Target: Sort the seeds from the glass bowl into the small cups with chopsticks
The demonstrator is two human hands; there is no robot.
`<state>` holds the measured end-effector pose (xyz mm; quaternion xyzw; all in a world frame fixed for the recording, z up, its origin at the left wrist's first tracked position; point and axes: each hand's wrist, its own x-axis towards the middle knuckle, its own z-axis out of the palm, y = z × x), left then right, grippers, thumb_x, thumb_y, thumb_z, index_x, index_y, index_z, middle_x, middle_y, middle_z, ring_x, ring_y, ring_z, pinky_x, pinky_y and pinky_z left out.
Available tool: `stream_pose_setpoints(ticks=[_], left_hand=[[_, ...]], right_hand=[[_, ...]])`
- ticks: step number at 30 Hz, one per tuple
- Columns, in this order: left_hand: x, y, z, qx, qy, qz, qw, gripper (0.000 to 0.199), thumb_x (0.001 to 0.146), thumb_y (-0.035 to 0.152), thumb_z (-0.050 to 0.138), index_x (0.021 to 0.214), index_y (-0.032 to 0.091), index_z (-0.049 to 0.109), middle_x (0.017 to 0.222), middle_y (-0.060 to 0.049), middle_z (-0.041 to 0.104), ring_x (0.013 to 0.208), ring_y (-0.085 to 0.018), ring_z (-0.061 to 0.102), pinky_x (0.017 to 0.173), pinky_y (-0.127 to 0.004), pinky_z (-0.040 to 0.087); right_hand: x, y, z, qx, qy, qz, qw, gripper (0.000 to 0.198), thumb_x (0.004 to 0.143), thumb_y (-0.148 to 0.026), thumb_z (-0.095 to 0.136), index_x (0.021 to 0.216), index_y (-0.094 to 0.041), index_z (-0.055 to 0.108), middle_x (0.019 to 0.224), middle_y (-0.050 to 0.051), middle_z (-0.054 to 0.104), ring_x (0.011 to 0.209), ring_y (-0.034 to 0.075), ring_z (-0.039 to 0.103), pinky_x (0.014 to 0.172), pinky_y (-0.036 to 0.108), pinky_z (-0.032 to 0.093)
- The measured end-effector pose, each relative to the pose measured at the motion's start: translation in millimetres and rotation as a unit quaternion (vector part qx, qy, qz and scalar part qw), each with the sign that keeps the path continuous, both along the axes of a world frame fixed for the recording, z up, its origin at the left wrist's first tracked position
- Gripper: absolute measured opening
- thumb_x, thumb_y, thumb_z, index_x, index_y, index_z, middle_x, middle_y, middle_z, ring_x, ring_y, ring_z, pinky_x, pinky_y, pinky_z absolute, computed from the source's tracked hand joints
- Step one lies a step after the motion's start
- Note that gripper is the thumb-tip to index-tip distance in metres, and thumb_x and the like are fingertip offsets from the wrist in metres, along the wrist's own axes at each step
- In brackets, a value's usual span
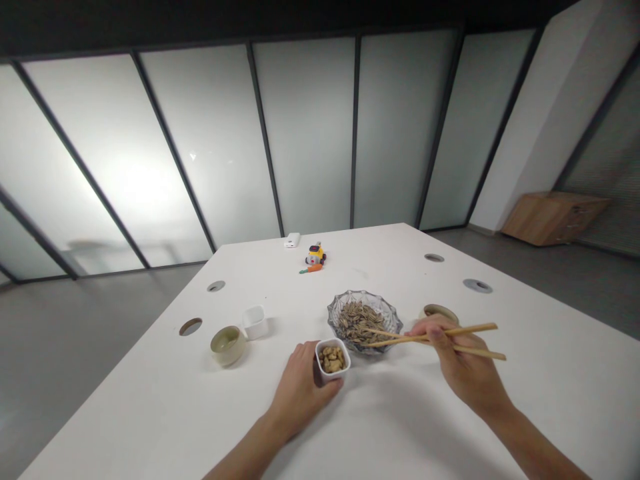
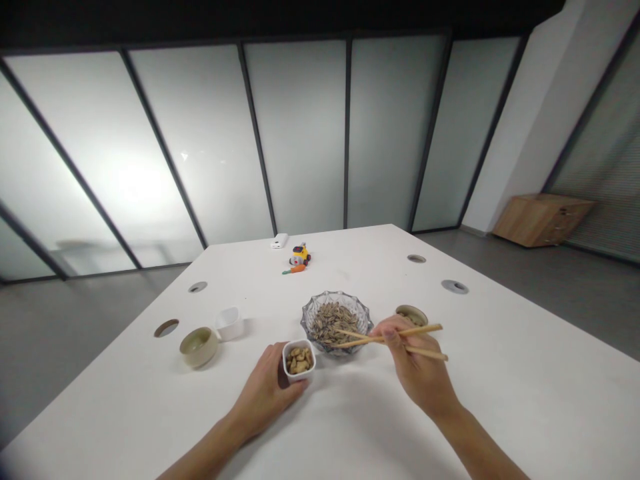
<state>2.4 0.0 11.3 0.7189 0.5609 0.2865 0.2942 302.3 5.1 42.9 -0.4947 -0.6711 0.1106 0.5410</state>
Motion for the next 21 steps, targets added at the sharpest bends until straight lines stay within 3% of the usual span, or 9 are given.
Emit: stream_pose_setpoints(ticks=[8,11,21], left_hand=[[1.1,1.1,-2.8,0.002,-0.008,0.002,1.000,0.040,0.079,0.029,0.077,0.117,0.021,0.068,0.119,-0.010,0.071,0.115,-0.032,0.062,0.103,-0.043,0.046],[1.3,1.5,-3.0,0.001,-0.008,-0.002,1.000,0.040,0.079,0.029,0.077,0.117,0.021,0.069,0.118,-0.009,0.071,0.115,-0.032,0.062,0.103,-0.043,0.046],[1.2,1.5,-3.3,0.003,-0.007,-0.003,1.000,0.042,0.079,0.030,0.077,0.119,0.022,0.069,0.119,-0.009,0.071,0.114,-0.032,0.063,0.103,-0.042,0.047]], right_hand=[[-3.1,-1.7,2.9,-0.051,-0.026,0.108,0.992,0.033,0.103,-0.051,0.065,0.086,-0.028,0.080,0.089,0.005,0.079,0.083,0.022,0.075,0.076,0.034,0.059],[-6.2,-3.6,1.2,-0.037,-0.031,0.137,0.989,0.027,0.104,-0.045,0.066,0.089,-0.028,0.082,0.092,0.005,0.080,0.084,0.021,0.075,0.078,0.032,0.060],[2.1,2.0,-2.0,0.066,-0.037,0.029,0.997,0.026,0.105,-0.043,0.063,0.092,-0.030,0.081,0.091,0.004,0.080,0.086,0.022,0.076,0.079,0.036,0.059]])
